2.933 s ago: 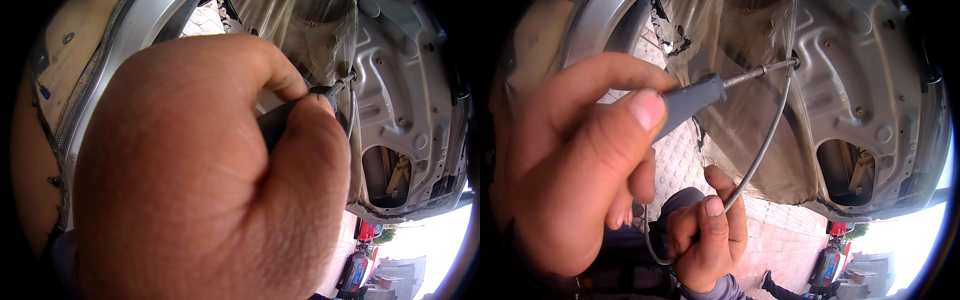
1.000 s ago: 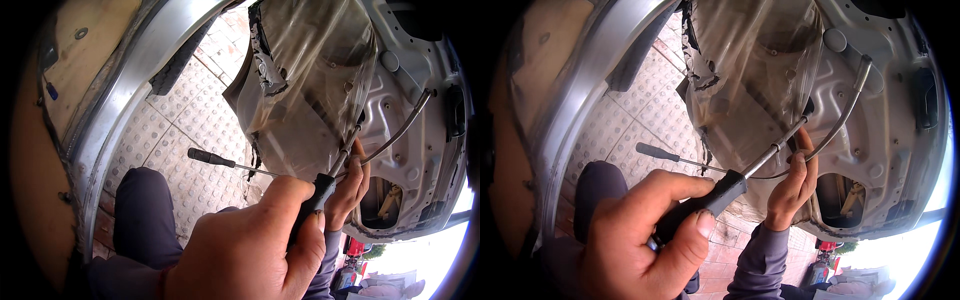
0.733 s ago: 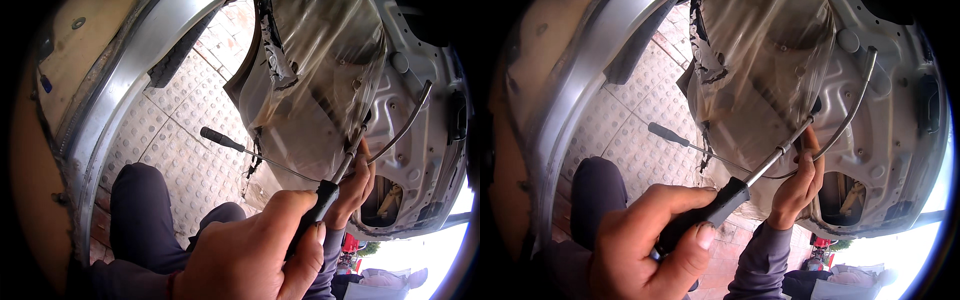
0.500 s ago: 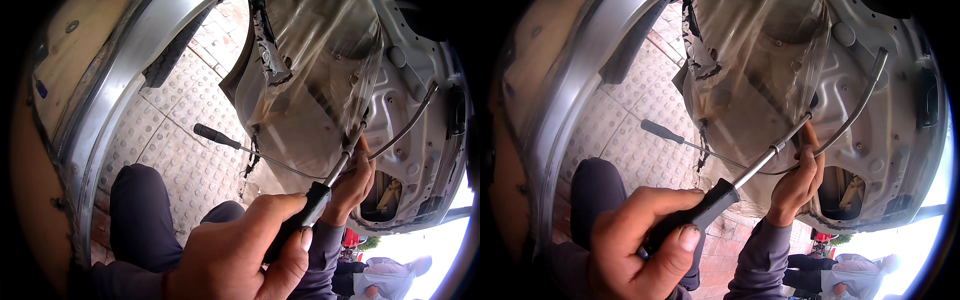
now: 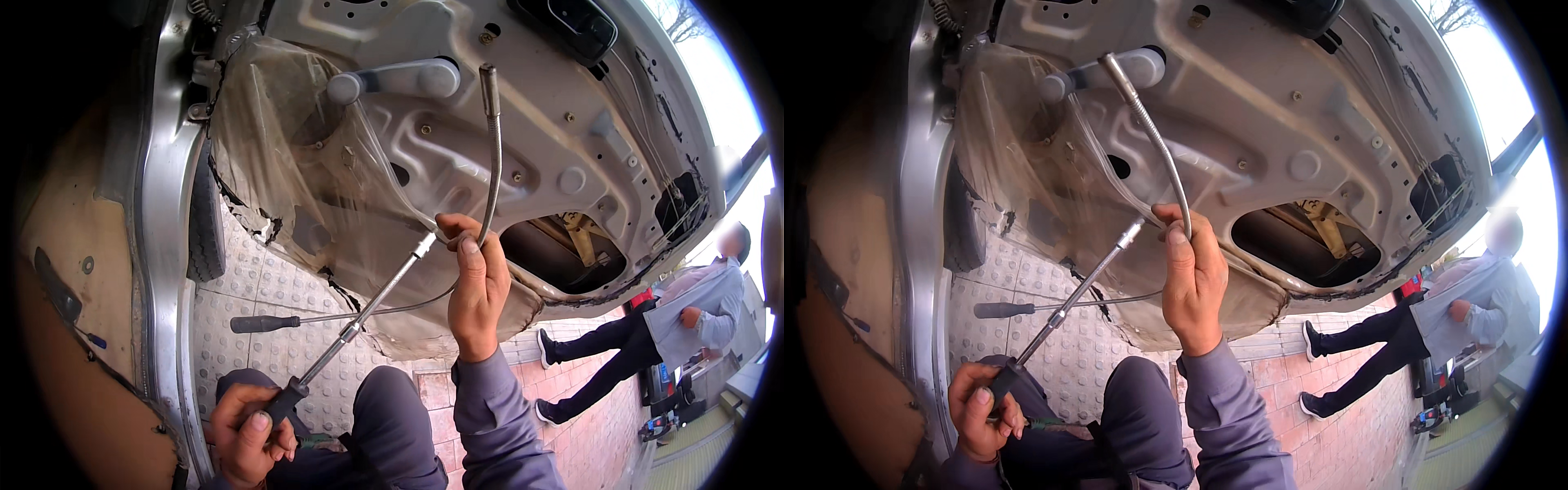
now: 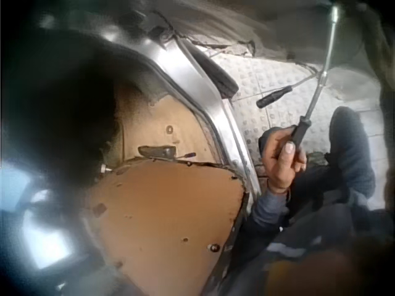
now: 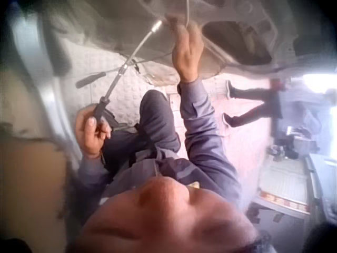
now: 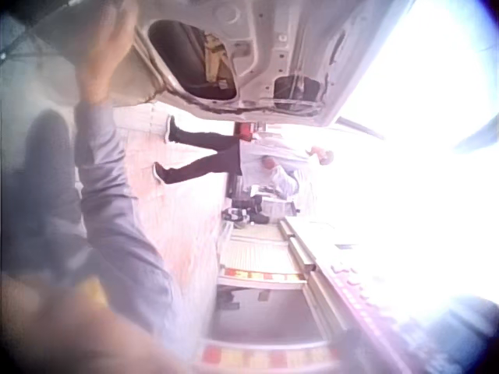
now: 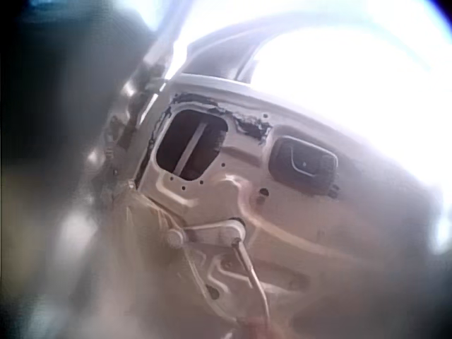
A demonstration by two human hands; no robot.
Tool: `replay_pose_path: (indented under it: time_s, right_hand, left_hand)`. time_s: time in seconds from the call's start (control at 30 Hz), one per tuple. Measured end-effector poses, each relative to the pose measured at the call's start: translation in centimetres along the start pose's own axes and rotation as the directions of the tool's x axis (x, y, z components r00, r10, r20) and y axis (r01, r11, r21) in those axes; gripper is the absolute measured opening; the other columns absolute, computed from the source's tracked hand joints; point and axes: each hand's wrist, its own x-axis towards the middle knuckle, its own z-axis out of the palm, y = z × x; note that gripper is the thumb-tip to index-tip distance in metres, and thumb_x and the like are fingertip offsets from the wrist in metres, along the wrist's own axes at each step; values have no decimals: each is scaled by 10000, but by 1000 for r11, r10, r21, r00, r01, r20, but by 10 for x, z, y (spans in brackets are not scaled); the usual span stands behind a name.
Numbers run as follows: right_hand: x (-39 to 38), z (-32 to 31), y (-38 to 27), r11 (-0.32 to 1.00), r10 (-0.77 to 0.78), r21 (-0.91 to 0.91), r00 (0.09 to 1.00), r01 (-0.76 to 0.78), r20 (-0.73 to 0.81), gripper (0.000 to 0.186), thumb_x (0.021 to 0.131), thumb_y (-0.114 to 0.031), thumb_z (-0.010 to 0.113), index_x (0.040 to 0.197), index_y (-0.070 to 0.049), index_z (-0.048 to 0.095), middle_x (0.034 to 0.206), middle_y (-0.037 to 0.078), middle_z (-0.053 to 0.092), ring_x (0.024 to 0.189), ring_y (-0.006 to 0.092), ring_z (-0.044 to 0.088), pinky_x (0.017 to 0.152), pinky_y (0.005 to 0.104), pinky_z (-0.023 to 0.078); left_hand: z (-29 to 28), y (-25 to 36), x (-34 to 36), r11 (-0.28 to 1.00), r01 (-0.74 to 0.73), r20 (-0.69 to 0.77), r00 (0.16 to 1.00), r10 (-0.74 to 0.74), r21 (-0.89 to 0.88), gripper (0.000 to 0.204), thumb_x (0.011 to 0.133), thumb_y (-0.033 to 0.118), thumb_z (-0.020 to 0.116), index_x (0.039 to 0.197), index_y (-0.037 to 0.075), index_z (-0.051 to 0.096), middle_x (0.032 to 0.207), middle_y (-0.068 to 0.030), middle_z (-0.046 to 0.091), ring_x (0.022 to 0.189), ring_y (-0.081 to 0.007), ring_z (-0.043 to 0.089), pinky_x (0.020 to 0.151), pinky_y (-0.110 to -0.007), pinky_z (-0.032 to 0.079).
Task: The person selects a screwdriver and socket from a tool chest, then walks to a silver car. They sit on the ground and use the screwdriver to remove screws from the interior door panel, then pull out a rubber weather stripping seal from the door frame.
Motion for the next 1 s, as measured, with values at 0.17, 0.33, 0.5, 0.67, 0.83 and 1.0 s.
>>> replay_pose_path:
  time_s: [0.17, 0.33, 0.5, 0.67, 0.83, 1.0]
  right_hand:
    - [-24, -40, -26, 981, 188, 64, 981, -185, -44, 311, 948, -194, 678, 1170, 24, 664, 823, 1, 620, 744, 62, 517, 693, 219, 445]
    - [-39, -80, -22, 872, 430, 215, 898, -441, 98, 353, 954, -262, 704, 1194, -4, 706, 979, 55, 722, 878, 102, 617, 803, 256, 492]
    - [-59, -125, -15, 845, 445, 276, 888, -459, 117, 297, 986, -262, 669, 1098, 5, 736, 942, 58, 723, 882, 122, 633, 796, 277, 499]
    - [-82, -181, -1, 844, 426, 357, 905, -401, 9, 283, 1003, -261, 647, 1063, 3, 731, 871, 53, 711, 761, 91, 597, 693, 251, 468]
    - [-82, -185, -8, 784, 399, 460, 906, -416, 139, 297, 1013, -218, 620, 1150, 40, 674, 846, 76, 726, 606, 38, 516, 554, 199, 413]
    - [-80, -135, -30, 882, 347, 215, 887, -420, 305, 202, 975, -138, 659, 1062, 44, 673, 873, 89, 724, 654, 73, 582, 596, 212, 458]
  left_hand:
    - [8, 2, -7, 999, -44, 16, 999, 44, 27, 332, 960, 280, 516, 1143, 4, 491, 529, -128, 500, 345, -176, 430, 342, -344, 452]
    - [14, -4, -5, 997, 4, 141, 990, -15, 81, 345, 966, 294, 540, 1151, 9, 482, 522, -126, 490, 352, -174, 434, 339, -336, 448]
    - [40, -14, -9, 991, 14, 192, 981, -39, 131, 351, 980, 299, 537, 1159, 7, 463, 508, -121, 467, 341, -162, 405, 335, -321, 439]
    - [62, -25, -3, 982, 117, 323, 933, -161, 149, 344, 989, 304, 526, 1155, 11, 458, 497, -119, 452, 333, -147, 385, 330, -316, 432]
    - [62, -25, -17, 972, 176, 233, 950, -210, 158, 307, 993, 282, 502, 1175, 34, 500, 501, -125, 463, 341, -142, 392, 342, -313, 430]
    - [45, -48, -13, 931, 362, -8, 932, -362, 48, 283, 1027, 181, 494, 1225, -6, 571, 676, -131, 561, 410, -109, 388, 435, -298, 417]
